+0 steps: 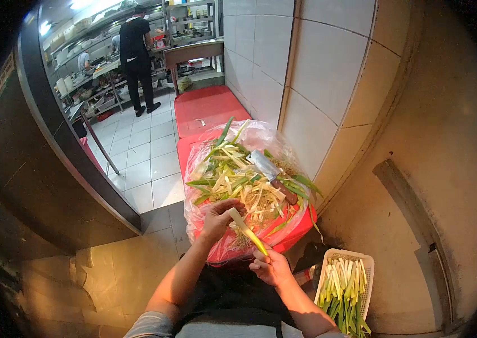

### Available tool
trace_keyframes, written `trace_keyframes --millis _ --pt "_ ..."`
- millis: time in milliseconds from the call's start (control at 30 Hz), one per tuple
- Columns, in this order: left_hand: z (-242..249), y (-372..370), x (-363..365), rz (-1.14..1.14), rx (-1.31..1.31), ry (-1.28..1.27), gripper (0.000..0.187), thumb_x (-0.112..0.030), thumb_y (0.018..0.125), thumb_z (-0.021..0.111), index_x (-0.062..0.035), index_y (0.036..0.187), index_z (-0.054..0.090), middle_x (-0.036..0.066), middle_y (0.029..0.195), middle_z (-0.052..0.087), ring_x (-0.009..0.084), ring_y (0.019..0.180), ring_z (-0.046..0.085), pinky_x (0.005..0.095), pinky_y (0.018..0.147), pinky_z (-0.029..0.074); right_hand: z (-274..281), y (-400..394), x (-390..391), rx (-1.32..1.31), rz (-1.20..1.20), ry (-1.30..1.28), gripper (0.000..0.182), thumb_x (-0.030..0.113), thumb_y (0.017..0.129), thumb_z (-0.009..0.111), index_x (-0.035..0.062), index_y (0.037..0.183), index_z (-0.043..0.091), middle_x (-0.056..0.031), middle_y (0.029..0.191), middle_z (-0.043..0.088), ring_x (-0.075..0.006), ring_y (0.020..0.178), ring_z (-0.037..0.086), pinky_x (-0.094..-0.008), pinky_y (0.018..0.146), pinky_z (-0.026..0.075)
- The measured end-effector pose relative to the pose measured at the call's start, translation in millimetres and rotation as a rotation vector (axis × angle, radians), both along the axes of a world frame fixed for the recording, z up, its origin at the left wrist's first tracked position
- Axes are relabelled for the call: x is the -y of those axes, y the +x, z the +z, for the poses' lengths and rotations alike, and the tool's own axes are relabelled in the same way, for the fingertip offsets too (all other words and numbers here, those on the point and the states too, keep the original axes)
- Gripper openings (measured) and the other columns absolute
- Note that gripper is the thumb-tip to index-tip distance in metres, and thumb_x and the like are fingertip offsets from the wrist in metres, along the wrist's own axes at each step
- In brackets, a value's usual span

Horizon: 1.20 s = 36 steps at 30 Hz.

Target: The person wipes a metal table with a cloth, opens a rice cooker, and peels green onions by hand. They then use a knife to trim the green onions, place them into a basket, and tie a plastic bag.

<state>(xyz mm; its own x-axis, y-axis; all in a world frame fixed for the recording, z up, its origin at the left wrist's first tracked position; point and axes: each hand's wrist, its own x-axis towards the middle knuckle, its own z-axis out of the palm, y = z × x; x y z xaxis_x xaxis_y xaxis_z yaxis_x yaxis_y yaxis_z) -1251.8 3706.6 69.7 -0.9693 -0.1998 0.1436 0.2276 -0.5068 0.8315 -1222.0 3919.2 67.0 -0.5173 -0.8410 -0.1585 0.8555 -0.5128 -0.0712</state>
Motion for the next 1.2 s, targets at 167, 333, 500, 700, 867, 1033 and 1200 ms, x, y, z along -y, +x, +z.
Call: trace_keyframes --millis 167,333,500,700,867,1033,1200 --pt "-8.1 -5.0 -2.3 0.03 0.093 0.002 0.013 -0.004 0.084 0.055 -0.0013 0.096 0.059 0.007 0.089 0.063 0.0149 0.079 0.061 0.0274 0.073 0.051 6.4 -4.1 4.3 -0.147 0.022 0.101 0.031 0.012 0.092 0.037 0.0104 0.121 0.045 0.0054 0.056 0.031 -0.0066 0.04 0.029 -0.0271 0.061 0.038" --pt "-17.8 -6.7 -1.4 -0.059 -0.094 0.24 0.006 -0.006 0.085 0.052 -0.0036 0.085 0.057 0.004 0.084 0.059 0.0107 0.073 0.055 0.0232 0.063 0.046 0.5 -18.8 9.9 -0.277 0.207 0.234 0.027 0.021 0.093 0.041 0.0148 0.119 0.047 0.0056 0.057 0.031 -0.0065 0.042 0.028 -0.0277 0.061 0.038" --pt "-7.1 -2.9 -8.6 0.142 -0.01 0.166 0.006 -0.004 0.085 0.051 -0.0053 0.079 0.052 0.003 0.075 0.057 0.0091 0.062 0.053 0.0225 0.055 0.043 27.4 -13.5 36.9 -0.529 -0.016 0.705 0.028 0.03 0.091 0.048 0.0113 0.111 0.049 0.0035 0.06 0.04 -0.0088 0.05 0.042 -0.0271 0.057 0.041" --pt "-1.4 0.5 -15.4 0.384 0.051 -0.064 0.01 -0.001 0.082 0.046 -0.0039 0.079 0.055 0.0 0.069 0.056 0.0058 0.059 0.049 0.0206 0.053 0.041 -10.0 -32.4 36.9 -1.401 -0.317 1.108 0.024 0.027 0.09 0.051 0.0068 0.102 0.056 0.0013 0.07 0.052 -0.0096 0.057 0.049 -0.0235 0.055 0.042" --pt "-10.2 -2.4 -13.3 0.356 0.062 -0.087 0.012 0.0 0.081 0.044 -0.004 0.078 0.054 0.0 0.068 0.054 0.0058 0.057 0.048 0.0199 0.053 0.04 -8.9 -29.1 32.2 -0.921 -0.165 0.715 0.023 0.027 0.092 0.049 0.0063 0.098 0.057 -0.0003 0.074 0.054 -0.0117 0.062 0.051 -0.0248 0.058 0.042" --pt "-12.1 1.0 -26.4 0.292 0.056 -0.07 0.015 0.001 0.08 0.041 -0.0047 0.073 0.052 0.001 0.065 0.051 0.0077 0.053 0.046 0.0206 0.05 0.039 -14.3 -32.7 33.1 -0.376 -0.351 0.371 0.022 0.028 0.093 0.045 0.0111 0.106 0.05 -0.0032 0.088 0.055 -0.0157 0.07 0.053 -0.0308 0.061 0.045" --pt "-24.5 -7.0 -27.1 0.319 0.078 -0.223 0.015 -0.001 0.081 0.043 -0.0051 0.072 0.054 0.0 0.066 0.052 0.0066 0.055 0.045 0.0217 0.05 0.037 -7.2 -57.2 6.4 -0.372 -0.468 0.348 0.019 0.026 0.094 0.043 0.0111 0.104 0.049 -0.0041 0.096 0.058 -0.0187 0.09 0.058 -0.0397 0.072 0.051"
